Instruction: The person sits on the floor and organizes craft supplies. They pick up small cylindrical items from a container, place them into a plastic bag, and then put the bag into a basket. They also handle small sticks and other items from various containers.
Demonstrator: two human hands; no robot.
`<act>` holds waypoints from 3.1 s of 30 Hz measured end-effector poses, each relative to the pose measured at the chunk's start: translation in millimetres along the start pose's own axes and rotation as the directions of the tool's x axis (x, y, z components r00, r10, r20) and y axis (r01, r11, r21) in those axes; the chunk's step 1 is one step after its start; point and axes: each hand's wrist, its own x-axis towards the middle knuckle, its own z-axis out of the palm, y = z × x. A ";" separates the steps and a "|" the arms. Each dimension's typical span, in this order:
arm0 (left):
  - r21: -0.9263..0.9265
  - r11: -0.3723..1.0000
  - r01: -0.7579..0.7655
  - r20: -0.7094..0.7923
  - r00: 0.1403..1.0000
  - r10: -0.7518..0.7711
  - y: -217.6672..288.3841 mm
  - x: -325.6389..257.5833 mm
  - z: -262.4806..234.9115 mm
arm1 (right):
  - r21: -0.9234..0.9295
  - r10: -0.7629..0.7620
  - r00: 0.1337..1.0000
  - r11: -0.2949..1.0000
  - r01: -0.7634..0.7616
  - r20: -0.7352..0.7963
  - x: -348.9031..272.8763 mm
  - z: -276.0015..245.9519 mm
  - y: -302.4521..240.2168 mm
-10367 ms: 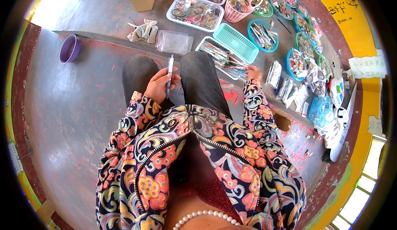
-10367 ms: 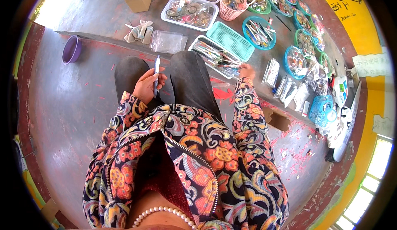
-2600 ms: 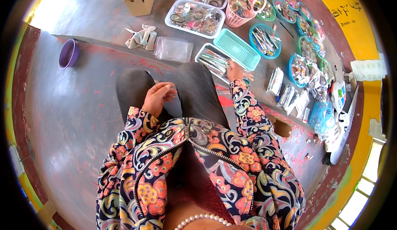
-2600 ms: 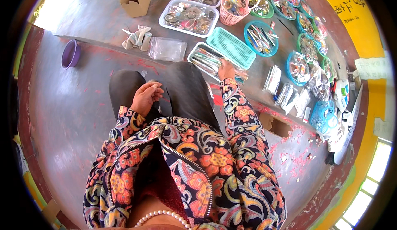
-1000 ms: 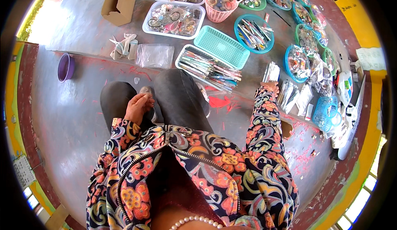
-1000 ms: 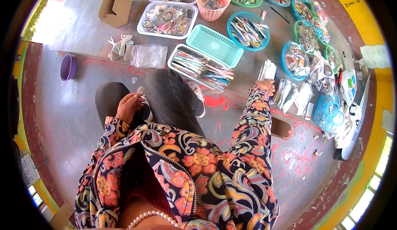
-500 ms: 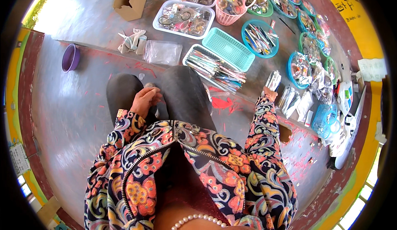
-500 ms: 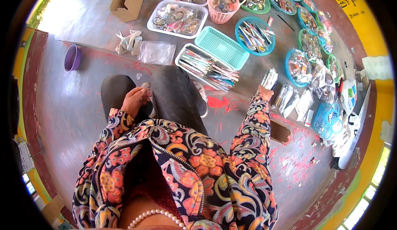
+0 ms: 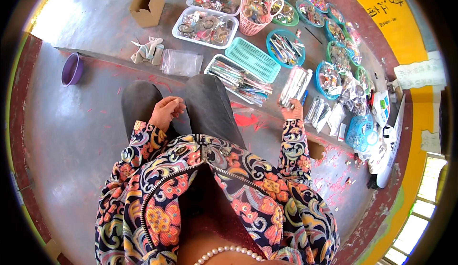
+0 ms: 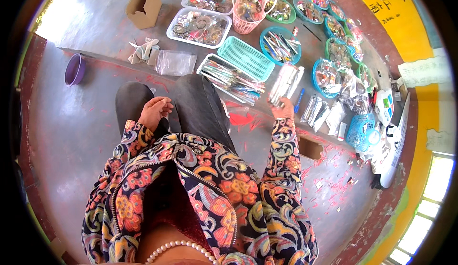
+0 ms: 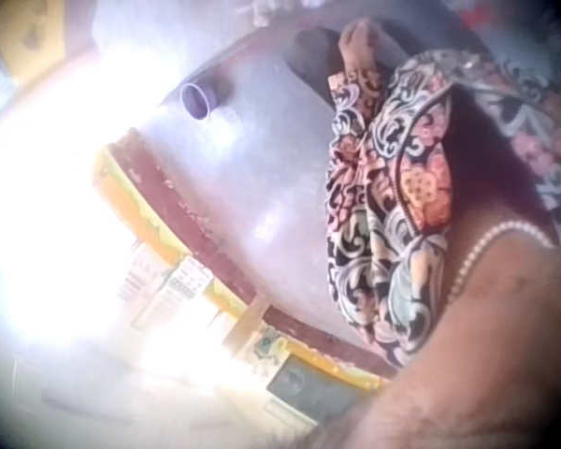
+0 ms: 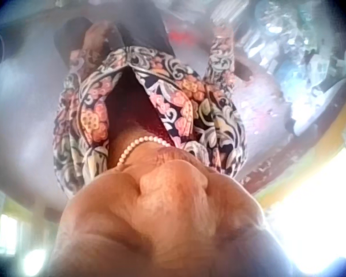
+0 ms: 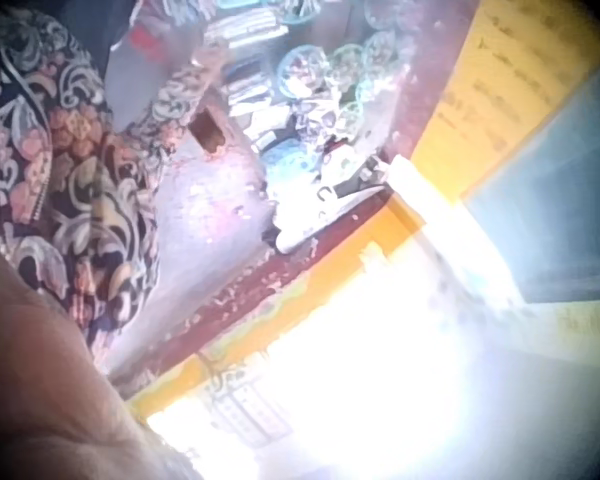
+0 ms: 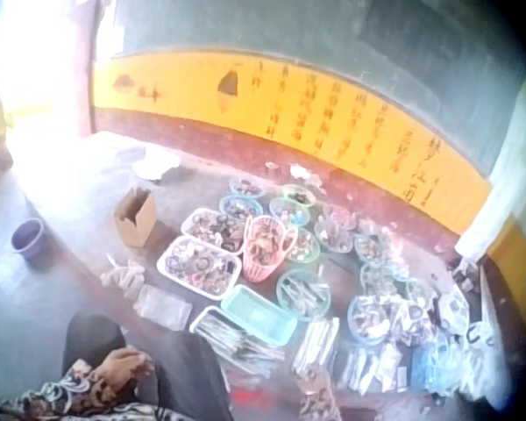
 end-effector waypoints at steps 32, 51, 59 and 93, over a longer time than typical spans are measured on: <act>-0.122 0.742 -0.659 0.119 0.733 0.670 18.2 -57.6 -57.1 | -0.678 0.535 0.419 0.617 0.400 0.734 -74.6 311.1 226.8; -0.159 0.690 -0.706 0.041 0.693 0.720 25.1 -72.2 -41.9 | -0.716 0.505 0.520 0.358 0.600 0.689 -69.6 288.0 230.3; -0.059 0.720 -0.691 0.095 0.714 0.694 -6.8 -65.9 -39.8 | -0.731 0.557 0.526 0.238 0.640 0.643 -63.6 265.7 223.7; 0.472 0.373 -0.799 0.202 0.510 0.836 37.9 -92.3 -21.8 | -0.348 0.317 0.343 -0.041 0.937 0.884 -100.1 316.1 168.3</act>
